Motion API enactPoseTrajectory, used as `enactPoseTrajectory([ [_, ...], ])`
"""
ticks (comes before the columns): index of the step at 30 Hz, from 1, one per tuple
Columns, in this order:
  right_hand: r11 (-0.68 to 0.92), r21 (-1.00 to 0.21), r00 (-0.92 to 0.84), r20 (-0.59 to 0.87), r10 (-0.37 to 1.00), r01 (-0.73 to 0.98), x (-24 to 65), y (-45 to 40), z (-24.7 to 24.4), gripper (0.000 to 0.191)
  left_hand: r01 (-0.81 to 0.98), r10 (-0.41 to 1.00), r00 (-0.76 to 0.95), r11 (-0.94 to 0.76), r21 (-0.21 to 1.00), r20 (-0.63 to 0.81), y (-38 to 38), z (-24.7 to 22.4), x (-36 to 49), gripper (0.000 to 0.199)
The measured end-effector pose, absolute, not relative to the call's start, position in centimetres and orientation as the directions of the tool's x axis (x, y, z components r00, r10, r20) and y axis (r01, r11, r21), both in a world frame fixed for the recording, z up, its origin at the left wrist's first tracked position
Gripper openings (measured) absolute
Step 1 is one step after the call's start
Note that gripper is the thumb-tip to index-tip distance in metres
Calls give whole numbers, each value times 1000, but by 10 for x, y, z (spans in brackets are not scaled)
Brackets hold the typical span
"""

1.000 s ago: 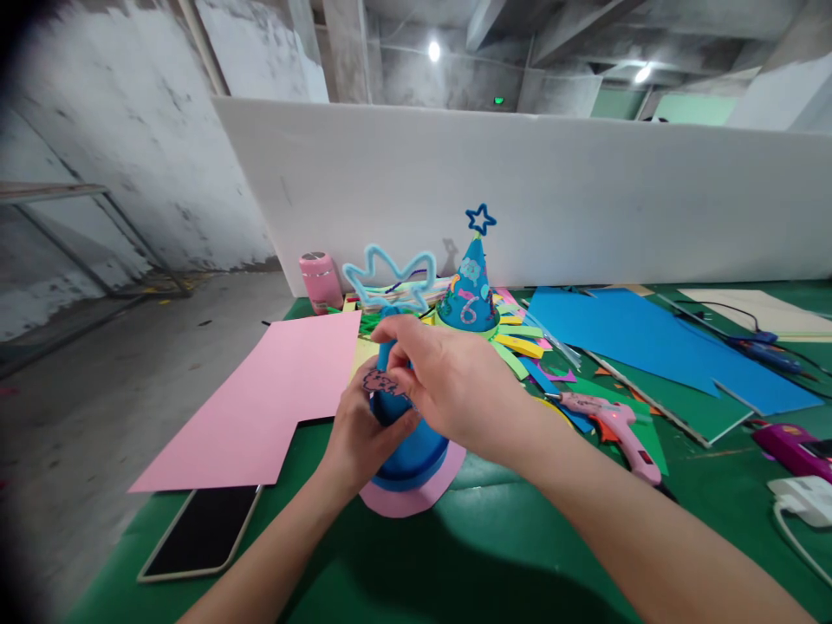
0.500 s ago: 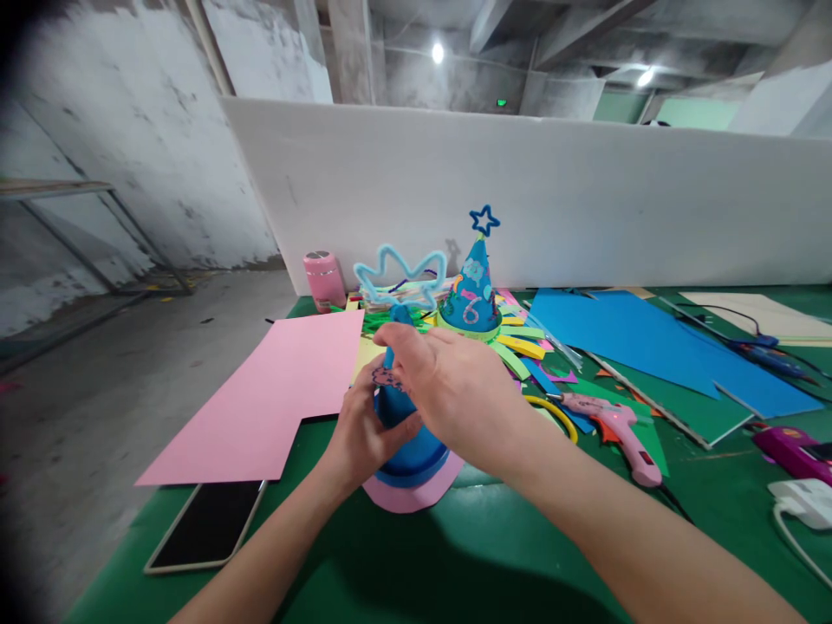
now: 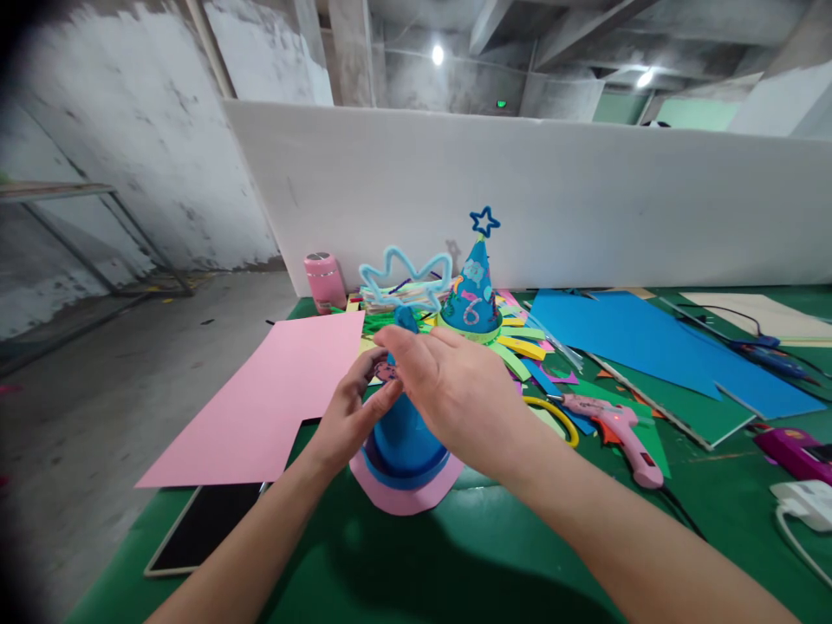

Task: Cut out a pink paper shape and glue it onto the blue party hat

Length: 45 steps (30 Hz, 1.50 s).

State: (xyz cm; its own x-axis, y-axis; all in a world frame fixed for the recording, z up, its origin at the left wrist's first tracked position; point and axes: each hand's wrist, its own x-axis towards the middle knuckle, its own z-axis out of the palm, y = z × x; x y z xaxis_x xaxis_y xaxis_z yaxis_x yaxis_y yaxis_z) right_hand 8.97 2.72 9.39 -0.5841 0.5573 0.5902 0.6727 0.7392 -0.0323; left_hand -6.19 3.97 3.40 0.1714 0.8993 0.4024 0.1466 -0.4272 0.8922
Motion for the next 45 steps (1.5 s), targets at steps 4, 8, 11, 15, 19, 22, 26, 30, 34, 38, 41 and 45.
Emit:
enactPoseTrajectory([
  [4, 743, -28, -585, 597, 549, 669, 91, 29, 92, 34, 96, 920, 181, -369, 924, 348, 46, 33, -62, 38],
  [8, 743, -17, -580, 613, 536, 669, 91, 30, 91, 34, 114, 930, 166, -348, 931, 327, 51, 31, -63, 37],
  [11, 750, -17, -575, 632, 520, 661, 90, 32, 90, 34, 134, 921, 173, -372, 918, 348, 53, 32, -63, 35],
  [15, 778, -51, -507, 730, 457, 626, 91, 33, 84, 35, 143, 910, 175, -400, 905, 375, 53, 35, -61, 32],
  [19, 744, -384, -172, 818, 549, 547, 97, 29, 70, 40, 163, 911, 164, -404, 900, 379, 52, 35, -60, 33],
  [22, 631, -661, 42, 704, 709, 405, 101, 24, 55, 39, 167, 913, 169, -398, 902, 371, 52, 35, -60, 32],
  [26, 449, -840, -48, 457, 888, 306, 98, 19, 40, 60, 139, 913, 169, -396, 908, 372, 51, 34, -60, 33],
  [30, 403, -879, -97, 391, 915, 255, 88, 18, 36, 69, 125, 914, 193, -384, 915, 358, 51, 33, -60, 31],
  [34, 410, -885, -35, 412, 910, 222, 83, 22, 37, 59, 104, 921, 216, -352, 930, 324, 51, 33, -61, 30],
  [38, 431, -865, -18, 441, 897, 256, 85, 25, 36, 59, 114, 933, 214, -319, 941, 290, 50, 33, -61, 32],
  [41, 433, -858, -51, 437, 898, 276, 90, 26, 35, 64, 115, 937, 203, -311, 943, 285, 50, 32, -61, 33],
  [45, 436, -843, -114, 422, 899, 314, 99, 30, 38, 69, 122, 931, 189, -337, 933, 312, 50, 32, -61, 31],
])
